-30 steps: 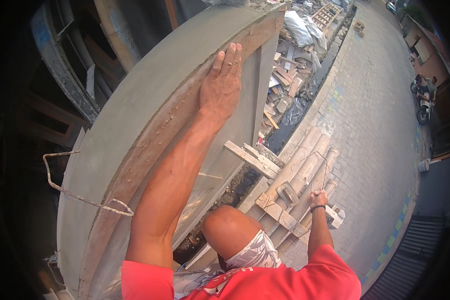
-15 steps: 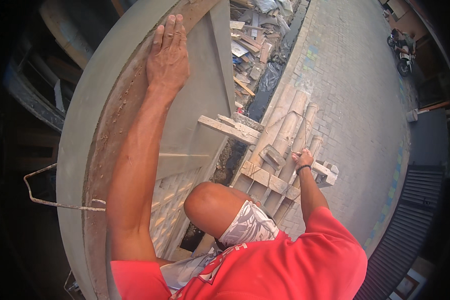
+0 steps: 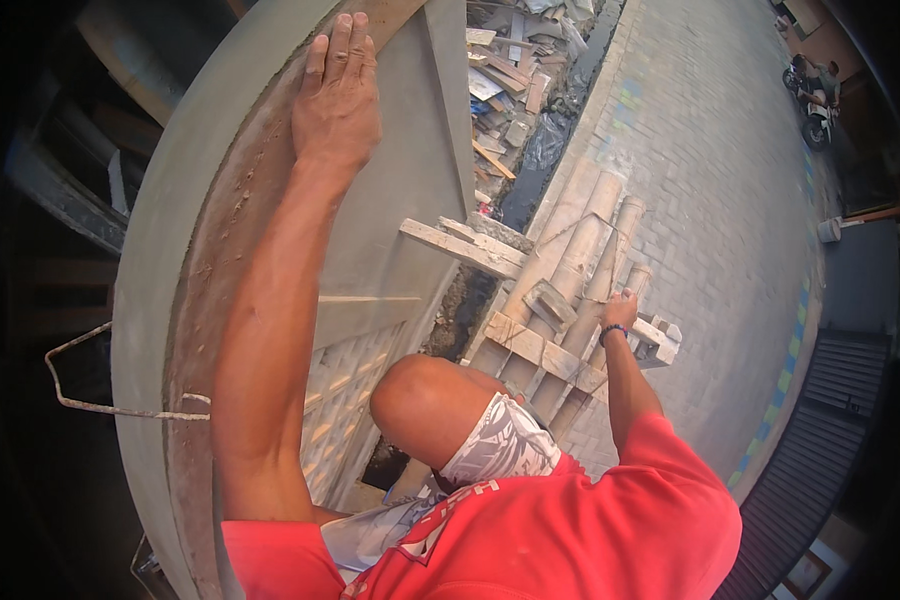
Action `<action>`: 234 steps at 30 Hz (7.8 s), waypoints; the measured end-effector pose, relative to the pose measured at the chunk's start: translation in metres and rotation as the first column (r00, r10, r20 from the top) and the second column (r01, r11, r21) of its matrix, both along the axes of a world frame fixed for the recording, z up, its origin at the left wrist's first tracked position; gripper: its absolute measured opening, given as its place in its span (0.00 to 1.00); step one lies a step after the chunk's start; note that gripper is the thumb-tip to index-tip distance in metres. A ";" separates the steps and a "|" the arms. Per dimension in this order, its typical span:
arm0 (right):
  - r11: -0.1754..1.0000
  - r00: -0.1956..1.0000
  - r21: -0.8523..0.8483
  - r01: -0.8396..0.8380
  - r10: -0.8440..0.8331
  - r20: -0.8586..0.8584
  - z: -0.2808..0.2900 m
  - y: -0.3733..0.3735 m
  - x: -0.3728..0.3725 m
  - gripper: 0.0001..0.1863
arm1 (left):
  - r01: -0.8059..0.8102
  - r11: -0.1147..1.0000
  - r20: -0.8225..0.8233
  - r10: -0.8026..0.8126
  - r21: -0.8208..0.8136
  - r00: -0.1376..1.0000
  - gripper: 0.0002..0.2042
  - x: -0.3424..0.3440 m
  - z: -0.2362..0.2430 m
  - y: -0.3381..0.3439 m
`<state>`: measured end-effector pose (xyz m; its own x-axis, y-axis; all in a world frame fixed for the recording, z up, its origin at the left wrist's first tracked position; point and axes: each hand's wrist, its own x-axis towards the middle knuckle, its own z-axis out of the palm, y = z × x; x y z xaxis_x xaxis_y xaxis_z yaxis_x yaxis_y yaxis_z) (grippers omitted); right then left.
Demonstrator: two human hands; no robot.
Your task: The person smooths a wet concrete surface on a long beam using a trowel and a metal straightedge. They repeatedly scrape and level the surface, then use their hands to check for smoothness and remove excess material.
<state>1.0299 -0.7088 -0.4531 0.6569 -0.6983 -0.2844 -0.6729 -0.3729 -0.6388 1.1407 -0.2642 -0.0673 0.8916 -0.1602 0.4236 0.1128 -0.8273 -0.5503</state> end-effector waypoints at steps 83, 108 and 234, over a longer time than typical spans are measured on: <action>0.338 -0.338 -0.710 -0.618 0.701 0.628 0.323 0.406 0.032 0.27 | -0.253 0.513 0.424 0.842 -0.820 0.333 0.57 -0.551 0.015 0.064; 0.445 0.281 -0.102 -0.890 0.710 0.646 0.369 0.414 -0.029 0.34 | -0.771 -0.224 -0.778 0.402 -0.596 0.484 0.38 -0.509 0.153 0.285; 0.057 0.194 0.991 0.121 0.978 -0.080 0.453 0.508 -0.263 0.11 | 0.985 -0.095 -0.505 0.849 0.144 0.156 0.43 -0.593 0.093 0.082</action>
<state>0.7671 -0.2004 -0.0005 -0.2335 0.6597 -0.7143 -0.7975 -0.5502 -0.2475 0.5478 -0.1825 0.0260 0.0123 0.5524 -0.8335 -0.8381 0.4603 0.2927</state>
